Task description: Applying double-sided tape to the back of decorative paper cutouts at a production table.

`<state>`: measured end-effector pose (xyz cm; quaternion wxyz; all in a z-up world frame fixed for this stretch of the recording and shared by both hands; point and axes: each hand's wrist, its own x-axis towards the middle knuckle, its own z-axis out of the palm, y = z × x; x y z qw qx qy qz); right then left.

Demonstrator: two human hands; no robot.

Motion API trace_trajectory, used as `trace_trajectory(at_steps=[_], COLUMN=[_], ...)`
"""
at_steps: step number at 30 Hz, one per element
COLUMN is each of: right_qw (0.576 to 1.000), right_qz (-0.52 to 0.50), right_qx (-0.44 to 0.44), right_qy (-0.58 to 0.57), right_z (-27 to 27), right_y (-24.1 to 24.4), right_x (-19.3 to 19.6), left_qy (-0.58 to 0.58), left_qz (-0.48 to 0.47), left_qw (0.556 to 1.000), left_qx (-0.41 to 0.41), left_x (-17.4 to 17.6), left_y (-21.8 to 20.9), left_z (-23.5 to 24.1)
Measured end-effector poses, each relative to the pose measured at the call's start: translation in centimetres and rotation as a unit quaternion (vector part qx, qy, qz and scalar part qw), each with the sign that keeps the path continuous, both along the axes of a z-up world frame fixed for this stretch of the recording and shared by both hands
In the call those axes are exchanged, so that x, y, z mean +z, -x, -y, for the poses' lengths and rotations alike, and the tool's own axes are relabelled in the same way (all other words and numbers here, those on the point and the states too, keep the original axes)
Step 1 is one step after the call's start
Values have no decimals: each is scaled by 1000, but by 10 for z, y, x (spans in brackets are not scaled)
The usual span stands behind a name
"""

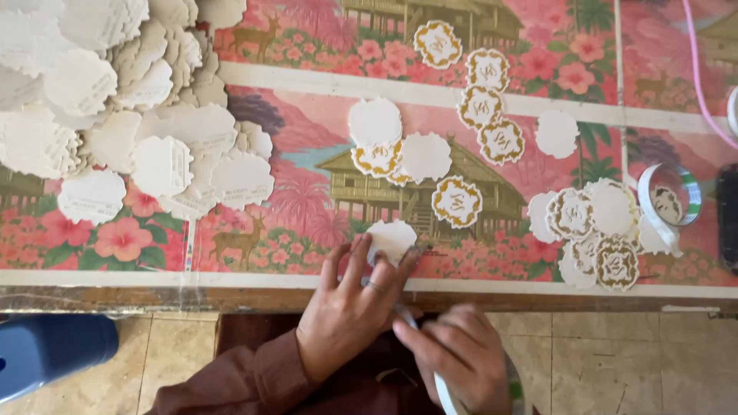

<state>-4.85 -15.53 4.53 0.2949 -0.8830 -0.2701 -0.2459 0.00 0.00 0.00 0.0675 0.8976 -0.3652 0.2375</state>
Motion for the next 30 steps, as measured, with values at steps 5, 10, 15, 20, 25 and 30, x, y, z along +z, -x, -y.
trace_trajectory(at_steps=[5, 10, 15, 20, 25, 30], right_qw=[981, 949, 949, 922, 905, 920], right_qz=[-22, -84, -163, -290, -337, -312], right_qx=[-170, -239, -237, -251, -258, -218], right_qy=[89, 189, 127, 57, 30, -95], right_z=[66, 82, 78, 81, 80, 68], right_y=[-41, -84, -87, -95, -91, -75], right_x=[-26, -28, -30, -30, -31, -21], left_qy=[-34, 80, 150, -24, 116, 260], left_qz=[-29, -22, -18, 150, 45, -245], left_qw=[998, 978, 977, 980, 991, 924], left_qx=[-38, -189, -152, 126, 53, -137], left_x=[1, 20, 52, 40, 31, 30], left_y=[8, 6, -33, -82, -78, -71], left_z=[-18, -47, -99, -122, -53, 36])
